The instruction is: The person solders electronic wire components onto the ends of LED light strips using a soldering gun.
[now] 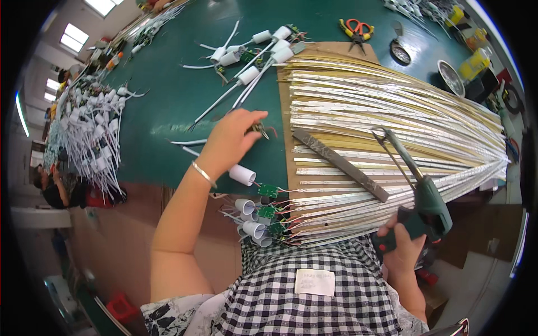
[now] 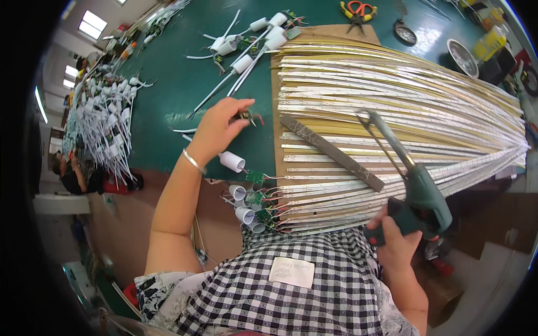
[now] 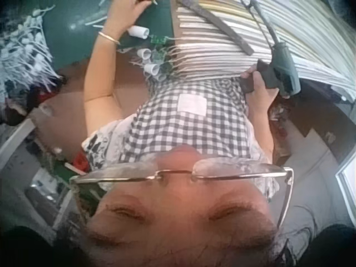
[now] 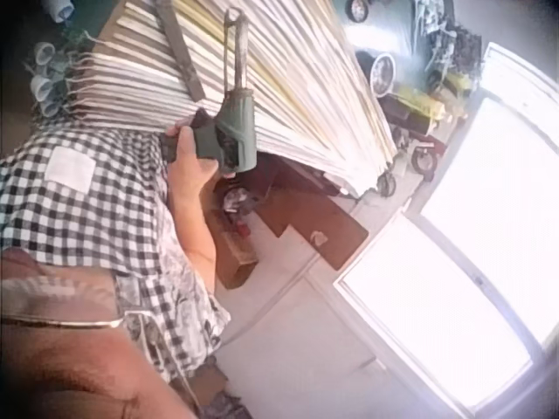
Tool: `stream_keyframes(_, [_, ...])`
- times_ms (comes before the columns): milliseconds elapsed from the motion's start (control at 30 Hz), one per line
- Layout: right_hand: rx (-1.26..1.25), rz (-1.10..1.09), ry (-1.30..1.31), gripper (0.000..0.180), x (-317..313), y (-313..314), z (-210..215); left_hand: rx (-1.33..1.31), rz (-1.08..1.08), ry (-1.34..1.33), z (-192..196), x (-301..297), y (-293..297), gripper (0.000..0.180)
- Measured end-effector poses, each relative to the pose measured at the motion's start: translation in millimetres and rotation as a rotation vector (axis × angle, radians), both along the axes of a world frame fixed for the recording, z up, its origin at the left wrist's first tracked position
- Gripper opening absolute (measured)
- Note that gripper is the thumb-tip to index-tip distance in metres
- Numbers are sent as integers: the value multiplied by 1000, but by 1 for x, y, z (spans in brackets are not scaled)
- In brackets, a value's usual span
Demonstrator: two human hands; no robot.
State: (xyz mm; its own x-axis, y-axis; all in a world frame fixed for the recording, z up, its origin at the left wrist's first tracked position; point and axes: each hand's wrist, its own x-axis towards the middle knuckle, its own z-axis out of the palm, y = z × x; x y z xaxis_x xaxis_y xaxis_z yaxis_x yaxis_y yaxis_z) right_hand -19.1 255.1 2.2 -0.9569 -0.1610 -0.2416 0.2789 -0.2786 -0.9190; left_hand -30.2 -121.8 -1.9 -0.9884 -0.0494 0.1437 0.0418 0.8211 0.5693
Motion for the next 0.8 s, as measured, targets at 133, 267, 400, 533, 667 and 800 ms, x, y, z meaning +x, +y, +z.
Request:
stream_keyframes(133, [255, 163, 36, 20, -12, -33, 10, 90, -124, 53, 28, 7, 64, 50])
stream_keyframes(267, [451, 244, 599, 27, -27, -63, 4, 2, -312, 188, 37, 18, 112, 39])
stream_keyframes(400, [751, 308, 831, 41, -19, -60, -14, 139, -334, 200, 46, 27, 134, 36])
stream_keyframes(533, [603, 310, 872, 56, -13, -54, -22, 220, -350, 153, 38, 32, 134, 35])
stream_keyframes(667, [621, 254, 946, 56, -15, -53, -23, 398, -329, 92, 36, 30, 136, 32])
stream_keyframes(800, [590, 265, 681, 37, -12, -50, -17, 364, -347, 39, 43, 28, 131, 28])
